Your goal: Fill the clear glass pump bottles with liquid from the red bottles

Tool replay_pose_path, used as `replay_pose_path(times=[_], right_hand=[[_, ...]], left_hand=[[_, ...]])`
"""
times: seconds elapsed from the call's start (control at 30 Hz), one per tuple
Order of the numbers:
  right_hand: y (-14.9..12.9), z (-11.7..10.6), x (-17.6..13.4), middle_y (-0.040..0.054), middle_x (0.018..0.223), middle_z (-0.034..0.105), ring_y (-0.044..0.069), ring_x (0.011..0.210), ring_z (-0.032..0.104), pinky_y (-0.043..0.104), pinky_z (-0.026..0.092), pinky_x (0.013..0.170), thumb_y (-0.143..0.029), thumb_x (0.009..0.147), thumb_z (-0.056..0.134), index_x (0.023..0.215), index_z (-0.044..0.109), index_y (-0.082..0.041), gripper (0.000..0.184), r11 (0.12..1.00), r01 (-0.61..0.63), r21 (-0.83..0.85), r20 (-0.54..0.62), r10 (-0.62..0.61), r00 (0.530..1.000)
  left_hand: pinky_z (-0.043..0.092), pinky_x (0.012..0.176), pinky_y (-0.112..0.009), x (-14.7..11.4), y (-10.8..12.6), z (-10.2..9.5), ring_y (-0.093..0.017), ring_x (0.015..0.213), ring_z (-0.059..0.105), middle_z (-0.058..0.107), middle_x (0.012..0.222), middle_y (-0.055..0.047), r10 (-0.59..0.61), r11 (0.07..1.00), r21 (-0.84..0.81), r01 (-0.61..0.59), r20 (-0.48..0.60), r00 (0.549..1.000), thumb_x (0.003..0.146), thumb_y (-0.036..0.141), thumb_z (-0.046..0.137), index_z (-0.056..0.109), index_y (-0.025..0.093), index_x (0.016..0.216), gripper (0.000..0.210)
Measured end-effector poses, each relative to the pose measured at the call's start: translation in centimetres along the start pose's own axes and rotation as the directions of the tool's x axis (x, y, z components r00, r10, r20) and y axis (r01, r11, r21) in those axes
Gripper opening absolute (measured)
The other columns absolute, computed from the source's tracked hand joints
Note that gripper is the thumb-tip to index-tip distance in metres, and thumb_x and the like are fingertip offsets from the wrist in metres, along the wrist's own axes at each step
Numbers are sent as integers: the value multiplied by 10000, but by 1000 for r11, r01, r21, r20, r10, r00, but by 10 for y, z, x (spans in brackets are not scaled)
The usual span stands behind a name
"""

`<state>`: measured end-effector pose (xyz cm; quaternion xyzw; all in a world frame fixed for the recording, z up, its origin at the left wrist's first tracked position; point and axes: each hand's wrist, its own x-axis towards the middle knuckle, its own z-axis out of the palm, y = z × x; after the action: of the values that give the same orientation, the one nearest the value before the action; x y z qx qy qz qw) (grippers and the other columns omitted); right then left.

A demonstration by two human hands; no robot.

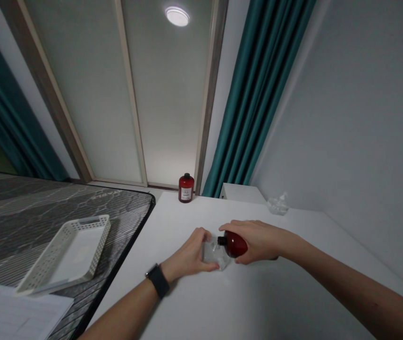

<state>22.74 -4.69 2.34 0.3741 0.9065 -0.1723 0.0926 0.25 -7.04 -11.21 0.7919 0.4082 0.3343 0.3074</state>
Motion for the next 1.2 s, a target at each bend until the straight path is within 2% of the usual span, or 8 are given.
replay_pose_path(times=[0.83,1.2], right_hand=[[-3,-3,1,94,1230,640,343,1049,635,416,477,839,-418,701,749,1331,514,-299,683,1000,0,-6,6,0,1000],[-4,-2,2,94,1196,649,336,1031,643,416,479,834,-415,698,745,1303,527,-290,655,1000,10,-11,-2,-10,1000]], left_hand=[[467,825,-356,0,4,-4,-231,945,530,533,1052,-62,-31,999,-10,32,38,999,661,256,838,470,175,1055,546],[477,872,-392,-1,7,-9,-250,980,543,545,1086,-74,-42,999,-29,43,58,997,646,287,849,465,184,1089,596]])
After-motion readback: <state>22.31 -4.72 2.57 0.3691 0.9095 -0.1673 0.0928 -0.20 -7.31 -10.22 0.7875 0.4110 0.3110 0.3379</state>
